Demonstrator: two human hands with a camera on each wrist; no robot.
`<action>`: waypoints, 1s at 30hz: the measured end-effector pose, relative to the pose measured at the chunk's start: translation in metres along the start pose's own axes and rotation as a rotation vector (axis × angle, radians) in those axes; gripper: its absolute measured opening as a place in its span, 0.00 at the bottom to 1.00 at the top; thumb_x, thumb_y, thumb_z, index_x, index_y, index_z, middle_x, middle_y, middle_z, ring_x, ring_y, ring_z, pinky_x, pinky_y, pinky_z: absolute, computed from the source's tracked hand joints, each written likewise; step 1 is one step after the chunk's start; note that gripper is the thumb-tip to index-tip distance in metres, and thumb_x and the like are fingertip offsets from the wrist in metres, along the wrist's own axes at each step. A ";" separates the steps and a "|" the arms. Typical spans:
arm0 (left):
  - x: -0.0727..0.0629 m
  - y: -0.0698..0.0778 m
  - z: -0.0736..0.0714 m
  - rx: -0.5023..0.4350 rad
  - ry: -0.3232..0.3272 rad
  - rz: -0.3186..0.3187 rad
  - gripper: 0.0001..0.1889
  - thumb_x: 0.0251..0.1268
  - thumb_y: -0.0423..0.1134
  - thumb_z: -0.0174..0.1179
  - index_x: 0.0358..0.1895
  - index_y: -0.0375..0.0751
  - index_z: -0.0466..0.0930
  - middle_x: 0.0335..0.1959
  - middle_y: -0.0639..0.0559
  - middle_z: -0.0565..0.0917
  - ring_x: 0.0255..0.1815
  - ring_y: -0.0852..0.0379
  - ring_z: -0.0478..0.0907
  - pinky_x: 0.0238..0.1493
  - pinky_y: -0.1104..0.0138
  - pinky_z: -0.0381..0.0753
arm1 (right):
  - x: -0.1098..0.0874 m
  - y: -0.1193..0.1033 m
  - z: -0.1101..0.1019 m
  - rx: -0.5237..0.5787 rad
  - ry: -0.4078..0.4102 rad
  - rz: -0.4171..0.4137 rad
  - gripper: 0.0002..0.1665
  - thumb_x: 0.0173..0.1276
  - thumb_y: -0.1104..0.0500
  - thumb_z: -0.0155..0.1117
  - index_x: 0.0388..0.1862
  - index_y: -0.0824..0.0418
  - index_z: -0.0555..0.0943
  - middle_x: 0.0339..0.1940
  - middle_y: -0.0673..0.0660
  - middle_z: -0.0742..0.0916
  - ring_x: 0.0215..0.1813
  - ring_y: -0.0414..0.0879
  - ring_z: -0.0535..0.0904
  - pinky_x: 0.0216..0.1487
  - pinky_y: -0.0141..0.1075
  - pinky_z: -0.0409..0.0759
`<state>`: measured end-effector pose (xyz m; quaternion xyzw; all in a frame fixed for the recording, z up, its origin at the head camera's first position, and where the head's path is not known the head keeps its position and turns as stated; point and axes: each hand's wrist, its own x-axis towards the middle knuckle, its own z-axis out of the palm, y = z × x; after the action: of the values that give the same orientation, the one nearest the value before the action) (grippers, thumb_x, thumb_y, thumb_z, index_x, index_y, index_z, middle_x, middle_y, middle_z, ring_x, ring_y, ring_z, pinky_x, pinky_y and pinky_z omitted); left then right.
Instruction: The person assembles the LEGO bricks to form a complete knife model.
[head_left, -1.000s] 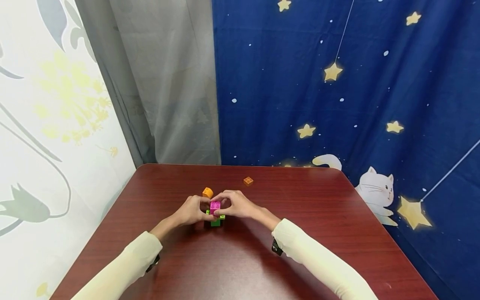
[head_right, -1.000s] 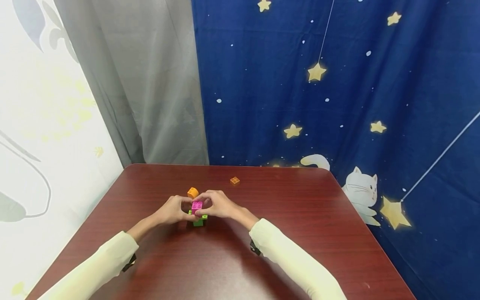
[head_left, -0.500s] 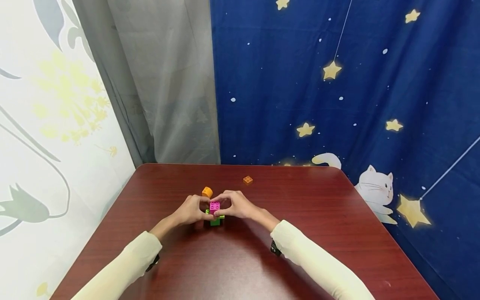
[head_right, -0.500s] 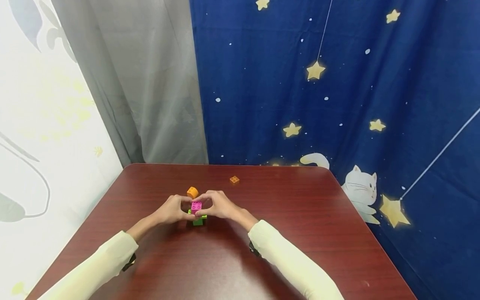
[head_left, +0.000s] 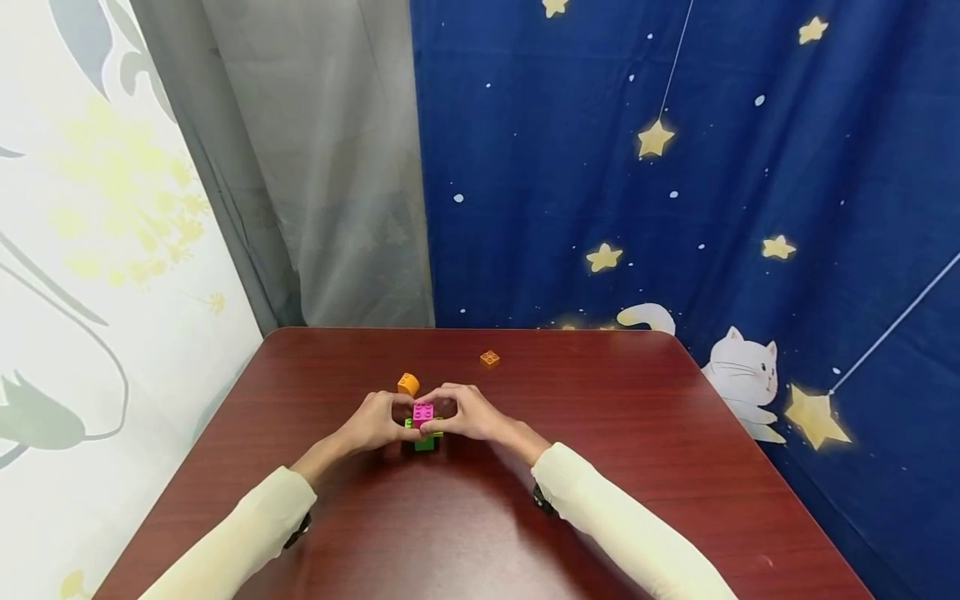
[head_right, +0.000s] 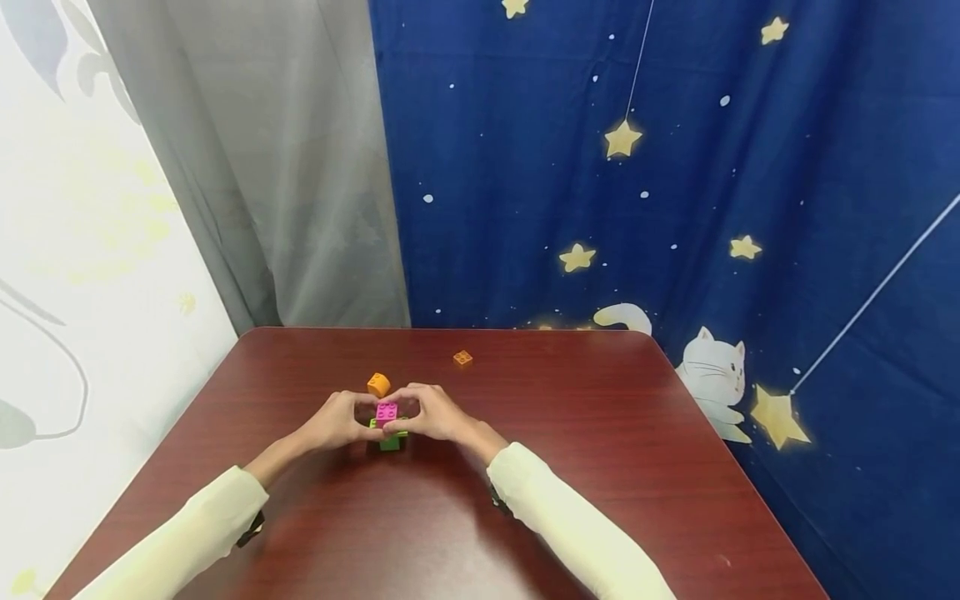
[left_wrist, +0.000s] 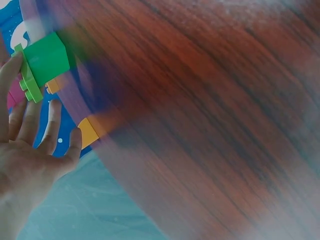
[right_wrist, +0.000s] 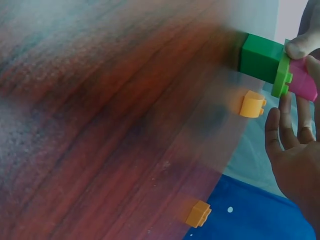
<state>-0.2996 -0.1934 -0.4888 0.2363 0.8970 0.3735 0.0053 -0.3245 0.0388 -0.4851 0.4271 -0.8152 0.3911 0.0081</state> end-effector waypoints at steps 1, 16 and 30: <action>0.000 0.000 0.000 0.000 0.001 0.004 0.22 0.50 0.52 0.83 0.44 0.46 0.88 0.38 0.58 0.90 0.41 0.63 0.86 0.48 0.59 0.86 | -0.001 0.000 0.000 -0.003 0.004 -0.003 0.26 0.62 0.55 0.81 0.59 0.56 0.87 0.46 0.52 0.88 0.46 0.54 0.85 0.48 0.42 0.84; -0.007 0.005 -0.003 0.050 -0.017 0.050 0.23 0.53 0.50 0.81 0.51 0.44 0.87 0.42 0.57 0.89 0.42 0.56 0.84 0.50 0.53 0.85 | -0.003 0.003 0.004 -0.055 0.029 -0.017 0.27 0.61 0.52 0.82 0.59 0.52 0.86 0.50 0.49 0.89 0.51 0.52 0.86 0.54 0.46 0.82; -0.013 0.007 -0.007 -0.066 0.065 0.063 0.24 0.59 0.56 0.76 0.55 0.51 0.87 0.47 0.55 0.89 0.51 0.49 0.86 0.55 0.46 0.82 | -0.002 0.007 0.008 -0.028 0.084 0.026 0.39 0.57 0.56 0.85 0.65 0.57 0.77 0.36 0.46 0.90 0.42 0.37 0.86 0.39 0.35 0.82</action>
<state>-0.2865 -0.1989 -0.4814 0.2517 0.8761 0.4103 -0.0276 -0.3250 0.0371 -0.4959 0.3996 -0.8249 0.3973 0.0434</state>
